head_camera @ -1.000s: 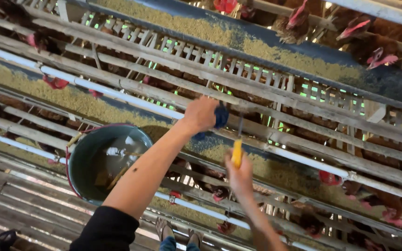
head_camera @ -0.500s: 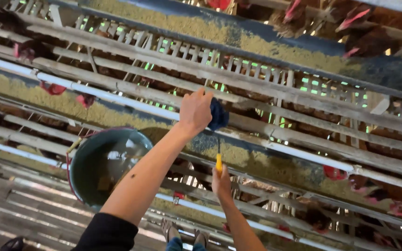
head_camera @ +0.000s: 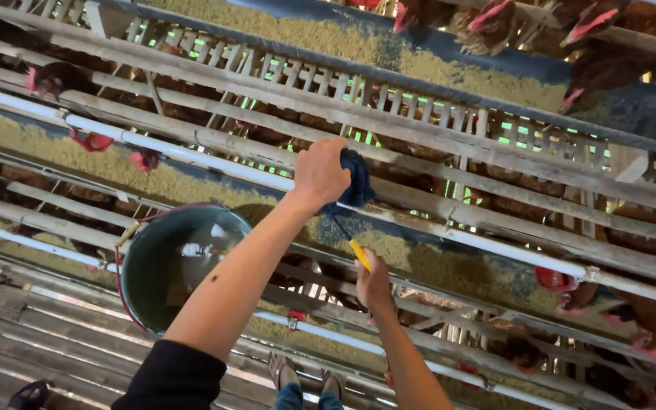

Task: Cleaning a long white pipe in a chicken coop using a cloth and a scraper tool.

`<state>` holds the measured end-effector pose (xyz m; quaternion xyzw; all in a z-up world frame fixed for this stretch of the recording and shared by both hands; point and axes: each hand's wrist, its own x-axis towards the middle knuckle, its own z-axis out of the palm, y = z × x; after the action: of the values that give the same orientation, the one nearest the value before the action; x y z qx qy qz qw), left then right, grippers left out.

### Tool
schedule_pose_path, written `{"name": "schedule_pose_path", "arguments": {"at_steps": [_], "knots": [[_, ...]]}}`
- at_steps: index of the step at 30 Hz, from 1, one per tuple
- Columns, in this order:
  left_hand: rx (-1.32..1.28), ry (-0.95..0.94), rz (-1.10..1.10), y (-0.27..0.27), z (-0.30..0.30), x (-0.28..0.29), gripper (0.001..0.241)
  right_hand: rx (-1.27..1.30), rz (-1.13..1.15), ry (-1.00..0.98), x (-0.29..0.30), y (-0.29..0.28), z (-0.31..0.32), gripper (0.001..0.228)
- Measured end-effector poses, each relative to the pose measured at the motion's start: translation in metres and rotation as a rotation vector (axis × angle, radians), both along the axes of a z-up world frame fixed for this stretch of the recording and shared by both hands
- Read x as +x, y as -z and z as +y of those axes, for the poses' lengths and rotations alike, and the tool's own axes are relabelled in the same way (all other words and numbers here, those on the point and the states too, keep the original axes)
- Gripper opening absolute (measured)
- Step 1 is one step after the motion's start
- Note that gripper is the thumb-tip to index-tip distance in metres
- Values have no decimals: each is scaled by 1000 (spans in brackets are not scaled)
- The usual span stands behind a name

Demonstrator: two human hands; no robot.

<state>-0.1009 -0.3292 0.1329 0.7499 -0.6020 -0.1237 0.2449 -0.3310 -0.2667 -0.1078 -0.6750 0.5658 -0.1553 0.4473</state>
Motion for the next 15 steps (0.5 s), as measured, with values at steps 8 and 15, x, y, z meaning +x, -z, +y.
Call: {"name": "schedule_pose_path", "arguments": {"at_steps": [8,15], "knots": [[5,62,-31,8,0,-1,38,-111,-76,-33,6,-39,10,55],[83,133,106,-19,29,9,52,-65,-167,-23,-2,-42,26,55]]}}
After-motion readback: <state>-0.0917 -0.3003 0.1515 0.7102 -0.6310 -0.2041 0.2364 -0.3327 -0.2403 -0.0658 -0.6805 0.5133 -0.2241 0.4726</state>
